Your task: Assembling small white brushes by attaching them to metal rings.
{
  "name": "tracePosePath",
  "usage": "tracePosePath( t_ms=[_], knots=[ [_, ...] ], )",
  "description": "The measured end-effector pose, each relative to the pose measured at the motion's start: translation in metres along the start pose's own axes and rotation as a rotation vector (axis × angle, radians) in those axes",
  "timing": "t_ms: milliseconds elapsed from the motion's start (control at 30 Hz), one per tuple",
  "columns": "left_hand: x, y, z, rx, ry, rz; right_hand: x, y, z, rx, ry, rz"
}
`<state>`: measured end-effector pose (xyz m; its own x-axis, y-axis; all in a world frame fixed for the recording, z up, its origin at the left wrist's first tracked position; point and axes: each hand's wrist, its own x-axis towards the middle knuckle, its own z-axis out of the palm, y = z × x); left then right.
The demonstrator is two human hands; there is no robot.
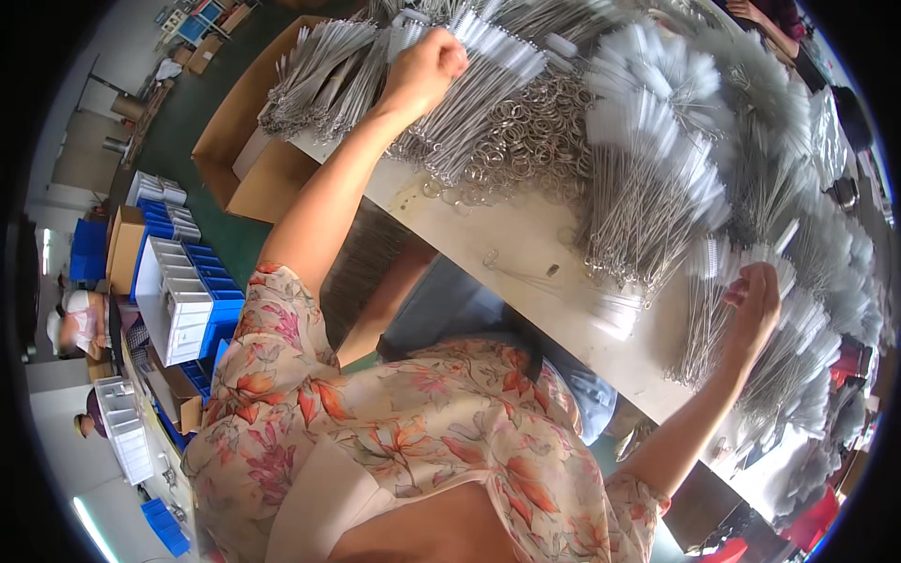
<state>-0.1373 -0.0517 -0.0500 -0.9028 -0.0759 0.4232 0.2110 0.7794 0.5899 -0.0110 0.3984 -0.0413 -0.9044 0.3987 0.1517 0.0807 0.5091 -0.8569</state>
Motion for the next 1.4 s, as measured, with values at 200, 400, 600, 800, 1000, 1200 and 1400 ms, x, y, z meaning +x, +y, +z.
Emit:
tracePosePath(
  t_ms=[200,400,600,800,1000,1200,1400],
  knots=[
    [0.029,-0.069,-0.076,0.075,0.244,-0.136,-0.033,-0.002,0.003,-0.989,-0.153,-0.174],
    [0.028,-0.162,-0.071,0.299,-0.309,-0.144,-0.034,0.017,-0.014,-0.698,-0.017,0.051],
    [0.042,-0.249,-0.107,0.085,-0.341,-0.37,-0.012,0.028,-0.043,-0.61,-0.033,0.03],
    [0.053,-0.176,-0.098,0.105,-0.45,-0.56,-0.012,0.014,-0.086,-0.419,0.238,-0.19],
    [0.05,-0.243,-0.11,-0.025,-0.325,-0.396,0.013,0.044,-0.209,0.305,0.559,-0.053],
    [0.044,-0.192,-0.102,0.075,-0.329,-0.462,-0.048,0.102,-0.266,-0.369,0.569,0.155],
    [0.048,-0.202,-0.093,0.182,-0.152,-0.271,-0.117,0.157,-0.237,-0.417,0.398,0.418]
  ],
)
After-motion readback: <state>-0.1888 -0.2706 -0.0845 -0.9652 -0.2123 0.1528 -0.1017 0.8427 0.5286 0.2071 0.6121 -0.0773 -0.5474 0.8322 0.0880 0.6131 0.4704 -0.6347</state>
